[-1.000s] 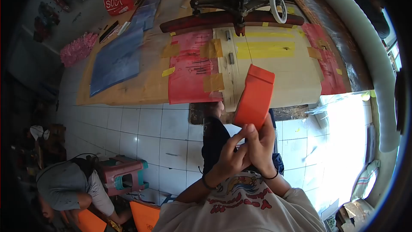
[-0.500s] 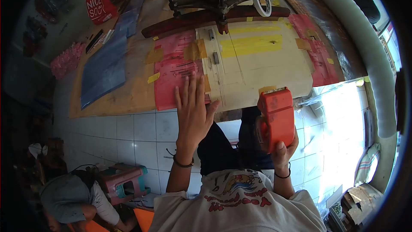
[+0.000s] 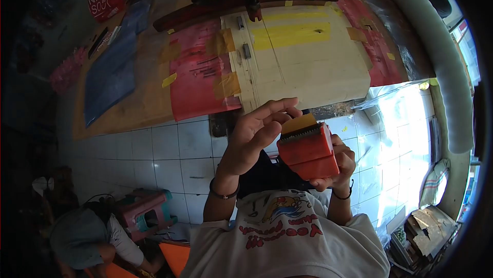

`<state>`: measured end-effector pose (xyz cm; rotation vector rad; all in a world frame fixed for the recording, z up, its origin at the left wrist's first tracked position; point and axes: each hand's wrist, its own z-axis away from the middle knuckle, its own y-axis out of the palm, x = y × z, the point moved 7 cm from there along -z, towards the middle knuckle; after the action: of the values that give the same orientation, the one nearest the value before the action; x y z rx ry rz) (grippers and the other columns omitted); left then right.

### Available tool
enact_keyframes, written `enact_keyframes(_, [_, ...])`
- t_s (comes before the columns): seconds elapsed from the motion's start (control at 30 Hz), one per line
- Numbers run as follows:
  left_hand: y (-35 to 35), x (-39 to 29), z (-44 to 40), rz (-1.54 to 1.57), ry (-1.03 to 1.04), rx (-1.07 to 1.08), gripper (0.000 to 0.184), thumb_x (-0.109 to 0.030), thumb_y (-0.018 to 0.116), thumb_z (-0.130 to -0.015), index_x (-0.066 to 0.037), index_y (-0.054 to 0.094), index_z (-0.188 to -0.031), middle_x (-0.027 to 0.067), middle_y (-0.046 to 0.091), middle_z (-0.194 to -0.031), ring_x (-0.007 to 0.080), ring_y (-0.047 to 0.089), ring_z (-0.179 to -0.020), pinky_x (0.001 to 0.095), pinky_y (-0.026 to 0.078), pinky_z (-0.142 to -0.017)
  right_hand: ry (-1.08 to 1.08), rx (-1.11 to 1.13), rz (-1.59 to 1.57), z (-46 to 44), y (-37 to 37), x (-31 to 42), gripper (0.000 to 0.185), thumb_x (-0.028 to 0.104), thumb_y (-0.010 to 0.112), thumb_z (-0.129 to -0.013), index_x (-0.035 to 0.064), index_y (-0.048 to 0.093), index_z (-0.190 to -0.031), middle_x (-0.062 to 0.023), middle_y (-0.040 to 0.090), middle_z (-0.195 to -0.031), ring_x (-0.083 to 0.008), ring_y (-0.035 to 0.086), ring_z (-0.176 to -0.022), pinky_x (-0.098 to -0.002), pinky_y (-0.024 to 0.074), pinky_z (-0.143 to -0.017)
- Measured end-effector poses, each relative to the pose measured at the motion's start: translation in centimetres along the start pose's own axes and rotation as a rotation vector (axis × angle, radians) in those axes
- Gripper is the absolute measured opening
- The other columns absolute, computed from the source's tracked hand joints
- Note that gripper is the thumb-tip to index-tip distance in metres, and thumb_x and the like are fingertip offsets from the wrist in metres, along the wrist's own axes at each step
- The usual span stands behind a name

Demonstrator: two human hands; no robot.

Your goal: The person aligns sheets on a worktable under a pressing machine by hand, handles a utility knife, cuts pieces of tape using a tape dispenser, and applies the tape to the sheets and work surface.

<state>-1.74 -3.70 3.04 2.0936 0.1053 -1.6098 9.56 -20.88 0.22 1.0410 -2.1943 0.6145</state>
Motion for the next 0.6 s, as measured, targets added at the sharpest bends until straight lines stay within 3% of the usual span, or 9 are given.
enact_keyframes(0.13, [0.2, -0.5, -0.6, -0.118, -0.072, 0.144, 0.035, -0.026, 0.068, -0.101, 0.005, 0.071, -0.118, 0.0101, 0.071, -0.111, 0.0141, 0.066, -0.104, 0.0290, 0.050, -0.092, -0.002, 0.039, 0.019, 0.1, -0.1, 0.5, 0.043, 0.035, 0.095, -0.069, 0.0089, 0.062, -0.078, -0.0081, 0.071, -0.074, -0.0293, 0.065, -0.082, -0.0511, 0.0524, -0.094])
enact_keyframes(0.23, [0.1, -1.0, -0.7, -0.180, -0.037, 0.048, 0.012, -0.007, 0.070, -0.099, 0.004, 0.073, -0.101, 0.0063, 0.074, -0.098, 0.0107, 0.070, -0.094, 0.0276, 0.055, -0.091, 0.006, 0.100, 0.081, 0.1, -0.5, 0.6, 0.043, 0.033, 0.095, -0.069, 0.0091, 0.060, -0.076, -0.0080, 0.070, -0.072, -0.0284, 0.064, -0.079, -0.0477, 0.0534, -0.091])
enact_keyframes(0.33, [0.0, -0.3, -0.5, -0.271, -0.098, 0.013, 0.015, -0.009, 0.073, -0.097, 0.005, 0.073, -0.103, 0.0072, 0.074, -0.098, 0.0115, 0.071, -0.095, 0.0276, 0.056, -0.090, -0.019, 0.154, 0.110, -0.4, -0.5, 1.2, 0.043, 0.030, 0.095, -0.071, 0.0097, 0.057, -0.072, -0.0067, 0.066, -0.068, -0.0273, 0.063, -0.075, -0.0413, 0.0546, -0.085])
enact_keyframes(0.43, [0.3, 0.0, -0.4, -0.217, -0.107, 0.007, 0.009, -0.004, 0.073, -0.096, 0.004, 0.073, -0.101, 0.0054, 0.073, -0.093, 0.0087, 0.066, -0.090, 0.0249, 0.051, -0.081, -0.032, 0.176, 0.117, -0.1, -0.8, 1.2, 0.042, 0.030, 0.095, -0.071, 0.0103, 0.057, -0.072, -0.0057, 0.064, -0.067, -0.0268, 0.063, -0.074, -0.0406, 0.0543, -0.084])
enact_keyframes(0.53, [-0.2, 1.4, -0.2, -0.187, -0.133, -0.057, 0.008, -0.001, 0.074, -0.094, 0.004, 0.072, -0.100, 0.0053, 0.073, -0.091, 0.0093, 0.068, -0.087, 0.0240, 0.054, -0.078, -0.003, 0.210, 0.145, 0.6, -0.9, 1.1, 0.043, 0.032, 0.095, -0.071, 0.0111, 0.057, -0.073, -0.0041, 0.062, -0.066, -0.0257, 0.062, -0.070, -0.0378, 0.0533, -0.082])
enact_keyframes(0.6, [-0.2, 1.5, 0.1, -0.199, -0.077, -0.092, 0.010, -0.003, 0.075, -0.094, 0.004, 0.072, -0.100, 0.0074, 0.075, -0.092, 0.0114, 0.071, -0.090, 0.0250, 0.056, -0.082, 0.005, 0.221, 0.153, 0.7, -0.8, 1.0, 0.044, 0.033, 0.096, -0.070, 0.0113, 0.058, -0.074, -0.0036, 0.062, -0.066, -0.0249, 0.062, -0.068, -0.0366, 0.0527, -0.081])
